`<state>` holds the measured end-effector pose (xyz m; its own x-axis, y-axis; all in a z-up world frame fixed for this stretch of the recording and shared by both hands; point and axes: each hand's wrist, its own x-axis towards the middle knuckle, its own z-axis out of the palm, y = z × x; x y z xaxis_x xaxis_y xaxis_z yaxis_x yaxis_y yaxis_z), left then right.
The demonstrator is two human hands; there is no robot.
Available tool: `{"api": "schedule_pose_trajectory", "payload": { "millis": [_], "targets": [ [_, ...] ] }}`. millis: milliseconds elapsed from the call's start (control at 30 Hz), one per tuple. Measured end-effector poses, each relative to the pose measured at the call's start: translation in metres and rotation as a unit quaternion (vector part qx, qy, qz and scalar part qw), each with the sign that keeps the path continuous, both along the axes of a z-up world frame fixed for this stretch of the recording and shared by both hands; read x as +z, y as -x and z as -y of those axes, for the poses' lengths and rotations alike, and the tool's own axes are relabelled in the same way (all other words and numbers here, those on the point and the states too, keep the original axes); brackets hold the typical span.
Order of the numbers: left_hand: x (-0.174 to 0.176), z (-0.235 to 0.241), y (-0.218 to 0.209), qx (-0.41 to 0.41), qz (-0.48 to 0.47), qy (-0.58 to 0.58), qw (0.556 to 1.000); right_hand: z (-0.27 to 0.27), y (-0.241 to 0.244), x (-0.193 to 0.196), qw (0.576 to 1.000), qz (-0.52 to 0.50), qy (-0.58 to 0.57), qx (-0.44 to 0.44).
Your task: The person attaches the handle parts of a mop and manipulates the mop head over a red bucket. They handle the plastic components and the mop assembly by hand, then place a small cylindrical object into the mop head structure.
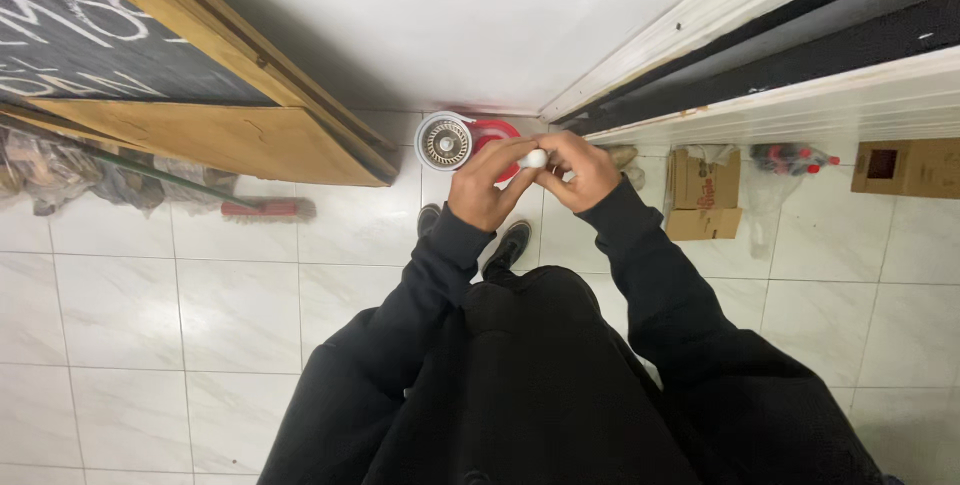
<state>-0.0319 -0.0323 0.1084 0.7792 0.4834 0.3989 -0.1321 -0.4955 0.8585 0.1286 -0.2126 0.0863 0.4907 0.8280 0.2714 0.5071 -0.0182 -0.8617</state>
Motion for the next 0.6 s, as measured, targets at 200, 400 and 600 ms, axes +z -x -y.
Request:
{"api": "schedule_pose_trajectory", "payload": {
  "millis": [200, 400, 600],
  "targets": [
    [-0.007, -0.016, -0.026, -0.043, -0.026, 0.027, 0.998, -0.008, -0.022, 0.028, 0.988, 0.104, 0.113, -0.016],
    [-0.036, -0.021, -0.044, -0.051, -0.052, 0.035, 0.997, -0.013, -0.018, 0.025, 0.94, 0.205, 0.266, -0.067],
    [-0.072, -0.022, -0.031, -0.055, -0.071, 0.055, 0.994, -0.013, -0.008, -0.027, 0.932, 0.204, 0.289, -0.076]
  ]
}}
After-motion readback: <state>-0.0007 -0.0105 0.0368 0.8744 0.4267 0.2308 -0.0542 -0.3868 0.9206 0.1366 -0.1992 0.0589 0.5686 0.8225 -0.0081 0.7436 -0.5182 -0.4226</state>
